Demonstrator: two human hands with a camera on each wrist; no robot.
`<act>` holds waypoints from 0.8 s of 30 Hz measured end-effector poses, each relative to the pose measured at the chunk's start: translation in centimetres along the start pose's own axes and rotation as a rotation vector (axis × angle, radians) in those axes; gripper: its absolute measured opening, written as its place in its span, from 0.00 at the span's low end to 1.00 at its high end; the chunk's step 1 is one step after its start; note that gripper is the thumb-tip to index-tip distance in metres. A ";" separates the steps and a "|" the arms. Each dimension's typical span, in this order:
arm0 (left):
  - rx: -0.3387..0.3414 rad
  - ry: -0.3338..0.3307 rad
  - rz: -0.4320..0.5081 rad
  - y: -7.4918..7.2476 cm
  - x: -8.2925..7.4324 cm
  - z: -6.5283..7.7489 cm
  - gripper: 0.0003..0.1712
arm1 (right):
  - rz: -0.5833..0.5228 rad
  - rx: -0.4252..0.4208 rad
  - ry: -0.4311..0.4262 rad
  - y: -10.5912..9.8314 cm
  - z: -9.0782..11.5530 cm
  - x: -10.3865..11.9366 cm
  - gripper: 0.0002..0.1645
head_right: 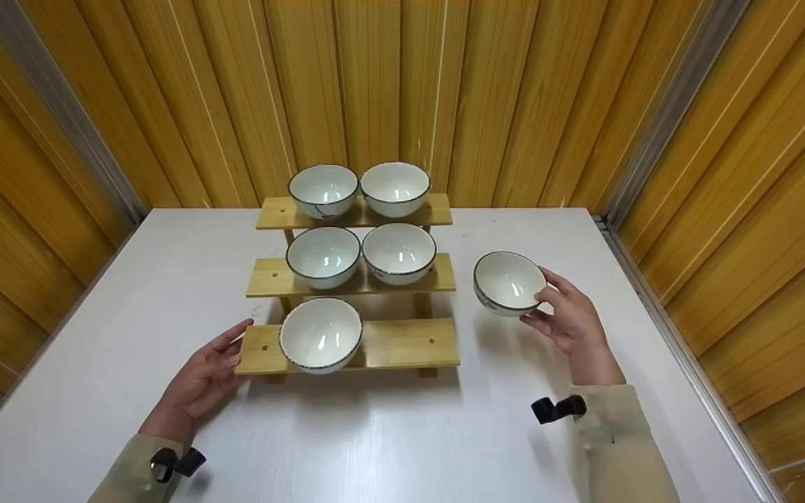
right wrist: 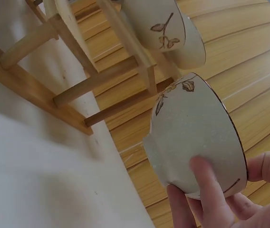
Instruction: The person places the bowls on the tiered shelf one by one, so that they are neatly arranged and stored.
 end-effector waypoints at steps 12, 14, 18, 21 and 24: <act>-0.013 0.000 -0.012 -0.1 -0.1 0.1 0.41 | 0.182 0.131 -0.036 4.2 3.6 0.1 0.27; 0.005 0.007 -0.022 0.0 -0.1 0.2 0.40 | 0.240 0.134 -0.030 5.1 3.6 -0.1 0.27; 0.007 0.007 -0.028 0.0 -0.1 0.1 0.40 | 0.314 0.144 -0.005 6.9 3.2 -0.8 0.29; 0.005 0.011 -0.035 -0.1 -0.1 0.1 0.40 | 0.338 0.163 0.019 8.2 2.8 -1.4 0.31; 0.009 0.016 -0.031 -0.1 -0.1 0.1 0.40 | 0.355 0.182 0.035 9.4 2.3 -2.1 0.33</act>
Point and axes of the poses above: each hand's wrist, its own z-axis away from the middle knuckle, its own y-axis out of the palm, x = y × z, the point moved 7 cm from there along -z, towards the middle knuckle, and after that the axes turned 7 degrees about x, right-handed, at the moved point
